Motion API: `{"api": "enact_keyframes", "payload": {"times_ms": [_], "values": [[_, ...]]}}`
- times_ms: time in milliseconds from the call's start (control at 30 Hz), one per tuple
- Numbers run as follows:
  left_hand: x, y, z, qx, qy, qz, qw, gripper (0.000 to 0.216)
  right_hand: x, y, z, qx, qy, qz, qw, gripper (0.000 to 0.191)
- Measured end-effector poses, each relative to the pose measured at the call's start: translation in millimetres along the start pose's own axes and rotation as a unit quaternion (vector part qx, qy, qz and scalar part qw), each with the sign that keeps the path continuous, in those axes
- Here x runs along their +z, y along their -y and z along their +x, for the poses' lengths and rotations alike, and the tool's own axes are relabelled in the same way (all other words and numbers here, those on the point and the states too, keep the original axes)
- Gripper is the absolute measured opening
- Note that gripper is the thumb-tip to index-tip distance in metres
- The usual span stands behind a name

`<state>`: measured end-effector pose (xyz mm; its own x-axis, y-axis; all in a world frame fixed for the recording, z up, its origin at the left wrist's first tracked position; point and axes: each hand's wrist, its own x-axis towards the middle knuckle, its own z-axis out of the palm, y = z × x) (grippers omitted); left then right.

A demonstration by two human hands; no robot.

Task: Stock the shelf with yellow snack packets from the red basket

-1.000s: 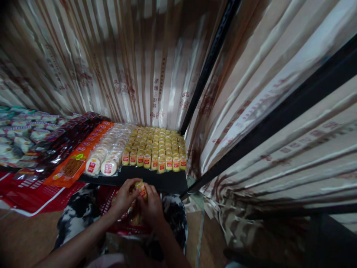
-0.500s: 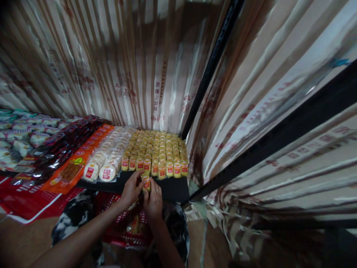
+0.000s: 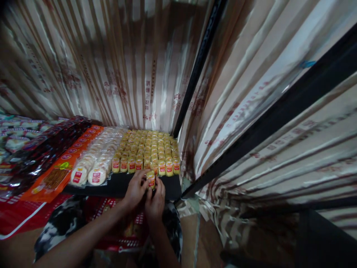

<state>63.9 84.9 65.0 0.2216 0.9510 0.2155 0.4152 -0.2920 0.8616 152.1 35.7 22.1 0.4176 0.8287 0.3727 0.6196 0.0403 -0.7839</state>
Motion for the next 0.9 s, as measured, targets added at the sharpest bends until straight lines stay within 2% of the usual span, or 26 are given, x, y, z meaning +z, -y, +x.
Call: {"api": "enact_keyframes", "payload": {"times_ms": [133,233,467,767,900], "values": [[22.5,-21.2,14.3,0.031,0.028,0.008,0.999,0.036,-12.5,-5.5,4.1,-0.023,-0.062,-0.040,0.997,0.049],[41.6,-32.1,26.1,0.061,0.043,0.005,0.997,0.036,-19.4,-14.8,5.7,-0.047,-0.064,-0.059,0.995,0.051],[79.2,-41.2,44.8,0.090,0.066,0.013,0.994,0.037,-29.0,-40.5,11.4,-0.030,-0.075,-0.082,0.993,0.054],[97.5,-40.3,57.0,0.107,0.049,0.109,0.987,0.031,-25.3,-58.7,22.4,-0.037,-0.064,-0.096,0.993,0.060],[102.5,-37.9,56.8,0.090,0.050,0.074,0.992,0.035,-21.4,-66.8,25.7,-0.035,-0.056,-0.106,0.992,0.061]]}}
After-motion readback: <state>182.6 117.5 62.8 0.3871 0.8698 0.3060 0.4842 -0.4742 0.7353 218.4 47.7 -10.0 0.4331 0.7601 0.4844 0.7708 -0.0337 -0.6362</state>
